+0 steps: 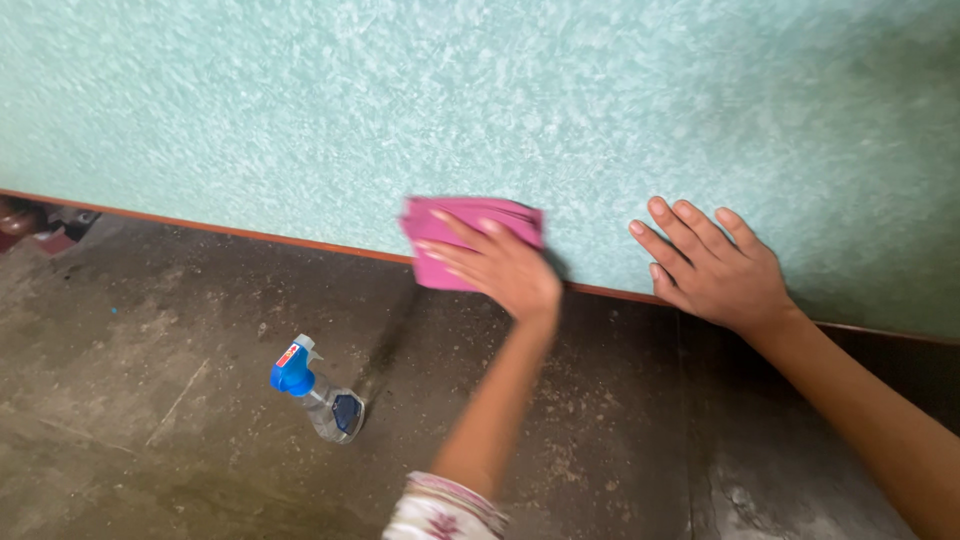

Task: The person wipes a light green textured wall with a pink cloth, using both hands to scrub the surface. They occasionally spray the wall with a blue spray bottle and continue wiping along the lower section near the baseboard.

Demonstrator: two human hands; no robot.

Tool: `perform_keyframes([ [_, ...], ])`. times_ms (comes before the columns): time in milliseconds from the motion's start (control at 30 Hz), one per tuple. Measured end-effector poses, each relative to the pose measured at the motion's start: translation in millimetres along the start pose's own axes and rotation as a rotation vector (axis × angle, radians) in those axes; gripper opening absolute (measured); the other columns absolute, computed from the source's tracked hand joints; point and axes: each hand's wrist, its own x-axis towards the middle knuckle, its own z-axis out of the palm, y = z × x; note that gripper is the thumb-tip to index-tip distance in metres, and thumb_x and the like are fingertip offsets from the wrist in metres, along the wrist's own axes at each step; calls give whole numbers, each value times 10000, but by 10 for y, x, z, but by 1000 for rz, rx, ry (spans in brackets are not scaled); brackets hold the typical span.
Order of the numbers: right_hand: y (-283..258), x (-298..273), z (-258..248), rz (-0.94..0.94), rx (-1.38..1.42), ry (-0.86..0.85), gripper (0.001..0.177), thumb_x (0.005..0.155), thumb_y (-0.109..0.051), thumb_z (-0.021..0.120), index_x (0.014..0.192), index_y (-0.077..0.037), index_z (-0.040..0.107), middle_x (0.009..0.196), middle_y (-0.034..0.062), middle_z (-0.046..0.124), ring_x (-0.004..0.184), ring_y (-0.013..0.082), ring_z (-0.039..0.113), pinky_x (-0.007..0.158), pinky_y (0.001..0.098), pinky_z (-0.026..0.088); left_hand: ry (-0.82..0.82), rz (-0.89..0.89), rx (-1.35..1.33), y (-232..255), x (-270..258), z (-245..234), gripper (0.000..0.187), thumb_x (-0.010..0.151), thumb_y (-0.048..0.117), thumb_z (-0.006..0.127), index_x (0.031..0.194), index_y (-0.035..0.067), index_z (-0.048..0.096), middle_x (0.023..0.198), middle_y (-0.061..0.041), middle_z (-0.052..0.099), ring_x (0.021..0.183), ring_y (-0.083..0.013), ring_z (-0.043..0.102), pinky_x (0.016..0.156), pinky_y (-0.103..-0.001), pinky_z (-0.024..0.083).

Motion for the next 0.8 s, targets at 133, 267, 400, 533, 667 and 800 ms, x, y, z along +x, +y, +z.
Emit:
perform_keyframes([
  [133,-14,6,25,-11,-6,-10,556,967,-433,542,1475,-237,649,1530,34,592,1423,202,465,1243,445,208,221,215,98,-482,1173,-238,662,1126,501,124,1685,147,103,1723,-310,-97,1618,-466,-51,1320,-578,12],
  [267,-25,-41,116,-26,-80,-11,565,976,-452,523,1497,-265,631,1529,26,603,1422,197,479,1229,454,210,266,216,131,-1061,2393,-589,643,1164,494,112,1710,156,74,1724,-313,-47,1614,-500,-35,1344,-572,63],
  [400,-11,-54,153,-39,-42,-12,596,964,-458,504,1508,-244,615,1545,39,573,1428,212,464,1239,463,202,226,9,138,-1598,3345,-805,619,1150,445,144,1693,174,23,1740,-211,14,1590,-471,23,1317,-555,67],
  [533,-21,-73,207,-34,-40,6,574,983,-442,518,1517,-252,608,1553,42,565,1436,212,455,1241,460,197,199,-39,449,-1808,3845,-866,608,1115,344,175,1673,155,26,1767,-157,21,1582,-453,116,1310,-531,138],
  [667,-11,-67,190,-33,-57,40,563,988,-452,516,1510,-265,616,1547,23,578,1435,193,459,1249,448,197,157,-204,349,-1655,3632,-878,632,1081,297,225,1647,120,6,1745,-149,6,1545,-473,161,1268,-515,177],
  [800,-3,-25,140,-29,-4,34,551,983,-419,536,1495,-235,623,1536,39,580,1435,210,458,1241,453,214,279,53,521,-1302,2767,-531,629,1185,399,160,1677,44,-8,1761,-200,46,1590,-467,157,1351,-521,147],
])
